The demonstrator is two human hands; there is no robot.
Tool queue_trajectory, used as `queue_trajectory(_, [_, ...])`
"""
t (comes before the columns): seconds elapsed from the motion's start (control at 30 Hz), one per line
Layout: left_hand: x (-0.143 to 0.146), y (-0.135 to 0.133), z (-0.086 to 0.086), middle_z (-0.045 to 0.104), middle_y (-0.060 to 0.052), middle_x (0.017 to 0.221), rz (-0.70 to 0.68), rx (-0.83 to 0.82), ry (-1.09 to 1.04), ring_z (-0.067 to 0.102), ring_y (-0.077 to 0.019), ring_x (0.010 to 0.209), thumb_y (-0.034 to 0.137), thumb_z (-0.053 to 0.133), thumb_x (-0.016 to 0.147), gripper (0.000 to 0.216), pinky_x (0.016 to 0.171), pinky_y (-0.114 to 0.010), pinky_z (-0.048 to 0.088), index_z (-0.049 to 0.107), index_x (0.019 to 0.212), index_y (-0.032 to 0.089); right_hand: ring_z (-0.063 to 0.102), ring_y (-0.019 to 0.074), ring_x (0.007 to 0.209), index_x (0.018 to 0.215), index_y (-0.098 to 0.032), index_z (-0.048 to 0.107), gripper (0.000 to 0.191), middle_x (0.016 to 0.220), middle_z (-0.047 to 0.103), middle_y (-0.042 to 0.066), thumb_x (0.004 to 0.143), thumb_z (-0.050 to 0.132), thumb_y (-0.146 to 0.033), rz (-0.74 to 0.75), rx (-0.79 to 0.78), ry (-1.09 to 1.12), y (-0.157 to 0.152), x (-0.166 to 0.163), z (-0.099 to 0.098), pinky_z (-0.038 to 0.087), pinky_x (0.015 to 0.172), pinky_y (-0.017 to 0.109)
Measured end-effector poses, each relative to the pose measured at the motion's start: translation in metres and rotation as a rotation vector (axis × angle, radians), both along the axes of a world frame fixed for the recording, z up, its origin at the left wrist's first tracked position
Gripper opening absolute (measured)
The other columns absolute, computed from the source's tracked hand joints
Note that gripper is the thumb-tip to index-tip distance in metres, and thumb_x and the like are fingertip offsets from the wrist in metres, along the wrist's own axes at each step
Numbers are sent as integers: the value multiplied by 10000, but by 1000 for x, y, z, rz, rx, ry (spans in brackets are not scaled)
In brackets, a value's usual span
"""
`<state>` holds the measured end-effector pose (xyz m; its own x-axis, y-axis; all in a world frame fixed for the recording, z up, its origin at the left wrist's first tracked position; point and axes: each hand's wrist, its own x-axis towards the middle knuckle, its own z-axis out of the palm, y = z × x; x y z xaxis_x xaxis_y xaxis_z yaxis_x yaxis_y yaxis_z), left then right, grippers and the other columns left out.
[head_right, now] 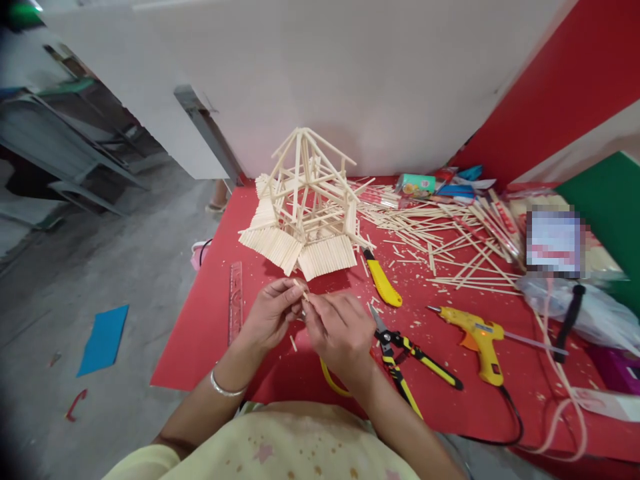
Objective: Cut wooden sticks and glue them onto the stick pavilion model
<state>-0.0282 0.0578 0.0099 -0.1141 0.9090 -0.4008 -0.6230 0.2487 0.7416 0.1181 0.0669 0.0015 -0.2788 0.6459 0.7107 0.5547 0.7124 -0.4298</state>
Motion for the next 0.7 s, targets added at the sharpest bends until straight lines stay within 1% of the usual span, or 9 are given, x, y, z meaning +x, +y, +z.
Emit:
queue_trajectory(0.1, [-1,1,0,575,30,523,-20,16,-19,478,-39,434,324,919,634,319,384,-121,333,697,754,129,684,161,789,1020,-198,671,205,865,759,41,838,717,-116,0,37,29,3,-2,2,535,783,309])
queue_trajectory(0.17, [-2,2,-1,565,35,503,-15,39,-14,472,-44,415,357,895,675,317,383,-128,335,677,754,140,677,158,763,1014,-197,669,222,837,754,33,820,727,-106,-26,68,32,6,-5,5,532,767,307])
queue_trajectory(0.3, [-2,4,-6,561,49,506,51,74,29,431,-31,383,354,853,742,288,383,-130,314,644,779,159,653,150,727,1028,-197,673,233,819,752,27,818,738,-123,-94,125,-5,12,-9,9,524,766,306])
queue_trajectory(0.5, [2,8,-13,531,56,487,114,42,64,407,-32,376,400,848,744,349,377,-148,289,599,718,157,638,166,755,1049,-195,689,227,851,756,42,831,738,-155,-112,130,-55,17,-12,8,515,769,310])
queue_trajectory(0.57, [5,9,-12,515,62,482,132,36,43,406,-34,381,407,855,733,366,371,-149,273,588,708,159,638,169,771,1058,-193,693,228,861,756,44,836,737,-161,-107,118,-64,17,-12,6,513,775,311])
queue_trajectory(0.7, [10,12,-7,475,79,467,169,9,7,402,-33,385,410,906,653,443,363,-150,257,535,664,166,648,170,812,1093,-187,700,239,889,759,48,855,725,-174,-87,100,-86,17,-11,3,514,803,315])
